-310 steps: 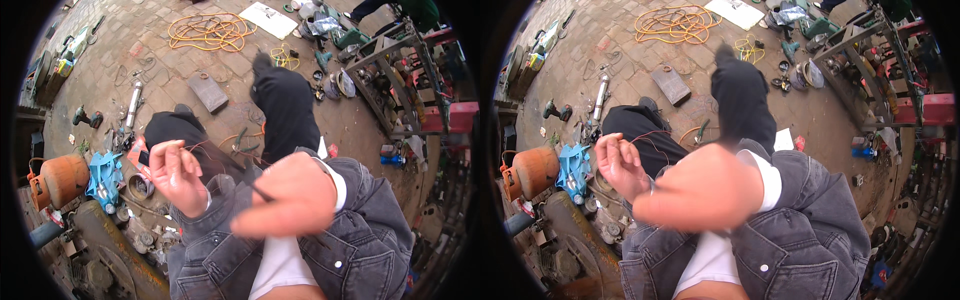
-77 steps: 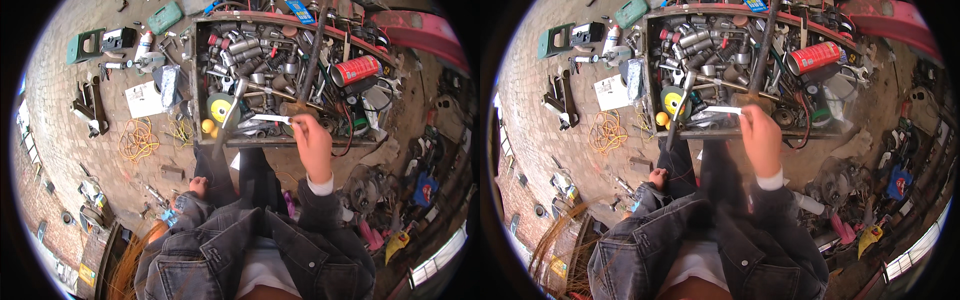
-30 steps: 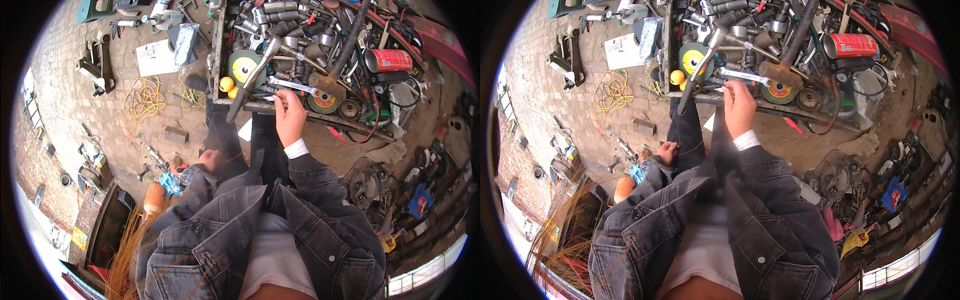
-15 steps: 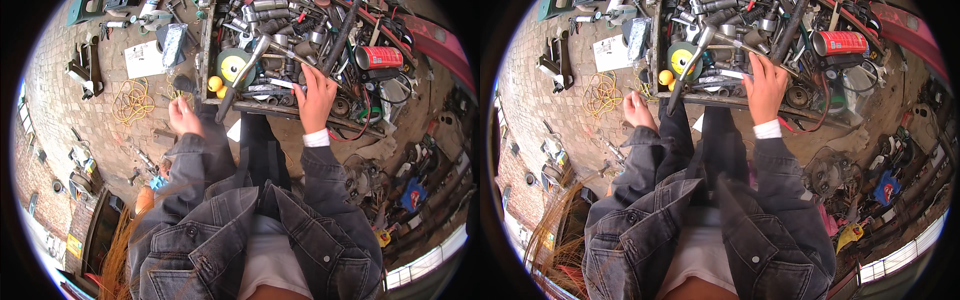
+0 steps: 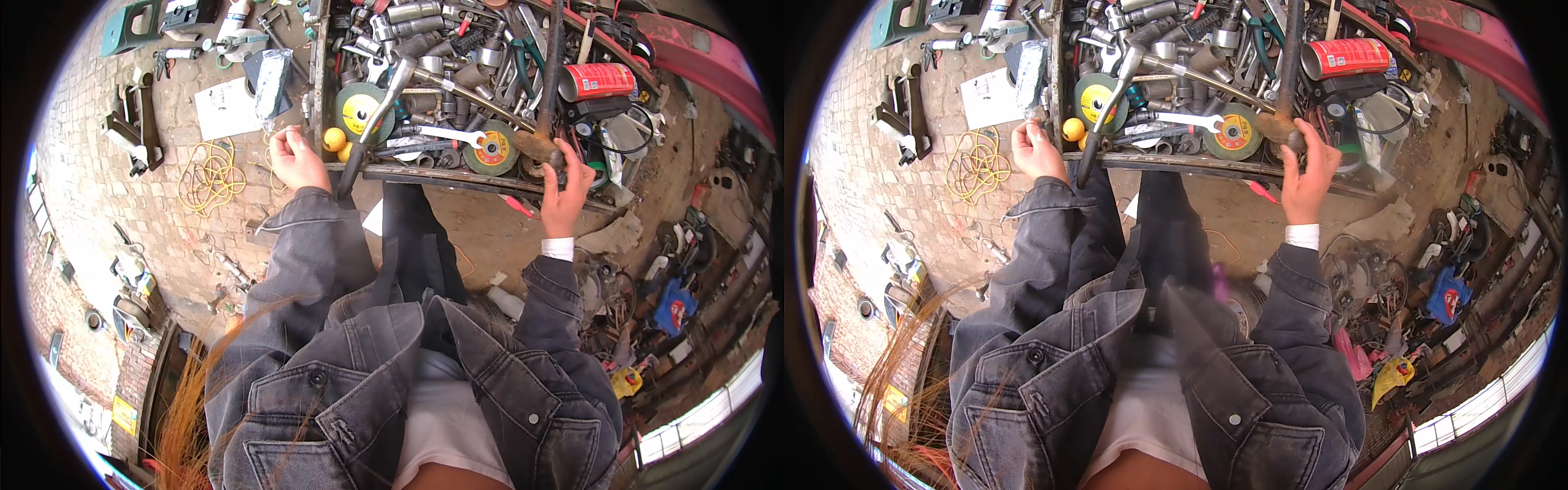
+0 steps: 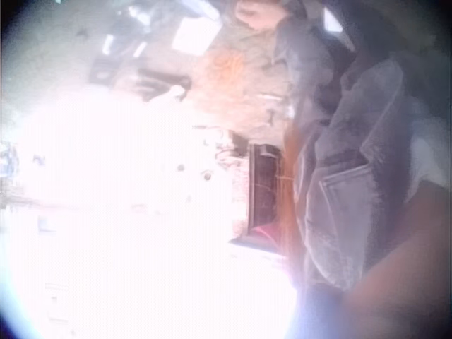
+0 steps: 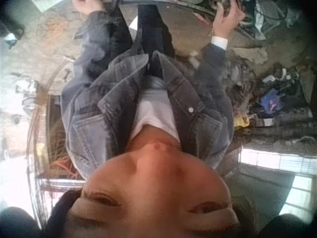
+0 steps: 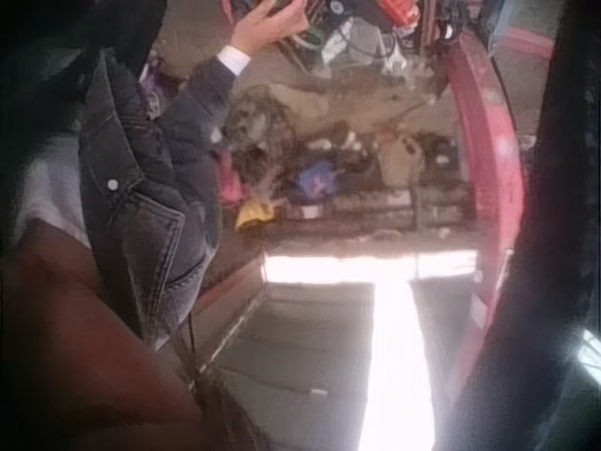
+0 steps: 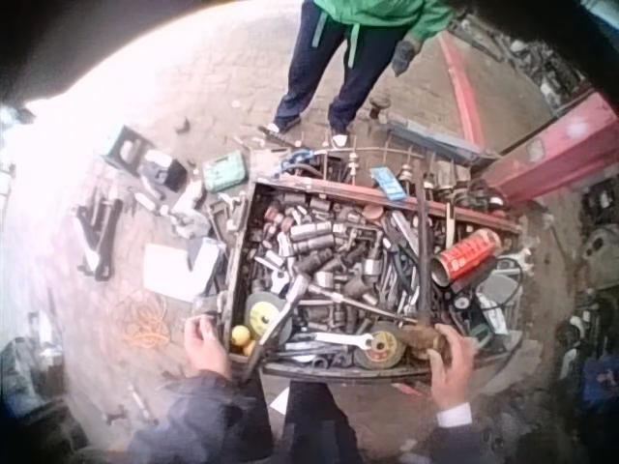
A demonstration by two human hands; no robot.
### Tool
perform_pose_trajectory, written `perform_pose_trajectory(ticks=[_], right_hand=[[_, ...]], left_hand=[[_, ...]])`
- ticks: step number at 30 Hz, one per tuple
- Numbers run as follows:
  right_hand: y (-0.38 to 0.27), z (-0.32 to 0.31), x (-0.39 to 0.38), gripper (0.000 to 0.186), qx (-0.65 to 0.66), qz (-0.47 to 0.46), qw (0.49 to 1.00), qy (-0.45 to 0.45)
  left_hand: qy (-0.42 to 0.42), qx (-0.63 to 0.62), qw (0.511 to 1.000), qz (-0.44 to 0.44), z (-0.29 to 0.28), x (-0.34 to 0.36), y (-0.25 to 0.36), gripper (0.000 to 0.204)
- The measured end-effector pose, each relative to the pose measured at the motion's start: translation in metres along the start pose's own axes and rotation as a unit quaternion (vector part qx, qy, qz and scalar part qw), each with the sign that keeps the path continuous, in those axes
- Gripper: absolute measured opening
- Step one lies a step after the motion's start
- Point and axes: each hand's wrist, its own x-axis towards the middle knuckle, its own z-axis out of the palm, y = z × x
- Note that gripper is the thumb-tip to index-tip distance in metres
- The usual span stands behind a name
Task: The person strips the insulation from a red wire using a utility knife, then twists the exposed strands. They also handle a black wire and a metal rod, moving around a cluttered workshop floor.
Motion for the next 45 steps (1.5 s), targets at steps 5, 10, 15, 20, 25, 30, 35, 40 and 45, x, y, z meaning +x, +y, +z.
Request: perform_pose_trajectory(ticks=[5,10,15,20,25,30,35,40,45], right_hand=[[0.005,-0.013,0.004,0.029,-0.004,0.045,0.999,0.028],[-0.027,0.019,0.0,0.017,0.109,0.061,0.992,0.03],[-0.061,0.095,0.003,0.044,0.056,0.254,0.955,-0.143],[-0.053,0.126,-0.002,0.048,0.108,0.278,0.952,-0.07],[-0.042,0.136,0.0,0.038,0.206,0.317,0.924,-0.066],[-0.043,0.084,0.005,0.023,0.379,0.437,0.776,-0.252],[-0.077,0.023,0.007,0.031,0.566,0.336,0.68,-0.324],[-0.117,-0.008,0.019,0.046,0.679,0.209,0.635,-0.302],[-0.135,-0.024,0.028,0.047,0.682,0.149,0.644,-0.314]], left_hand=[[0.009,0.093,0.995,0.04,0.003,0.004,-0.005,0.008],[-0.011,0.064,0.998,0.01,0.001,0.007,-0.006,0.008],[0.031,0.137,0.989,0.054,0.011,0.003,0.001,0.01],[0.083,0.229,0.967,0.069,0.023,-0.004,0.009,0.012],[0.113,0.308,0.942,0.066,0.027,-0.005,0.017,0.013],[0.119,0.339,0.933,0.034,0.028,-0.004,0.017,0.017],[0.109,0.348,0.931,0.021,0.029,-0.005,0.016,0.018],[0.099,0.354,0.929,0.034,0.028,-0.005,0.019,0.02],[0.112,0.345,0.93,0.065,0.029,-0.006,0.018,0.021]])
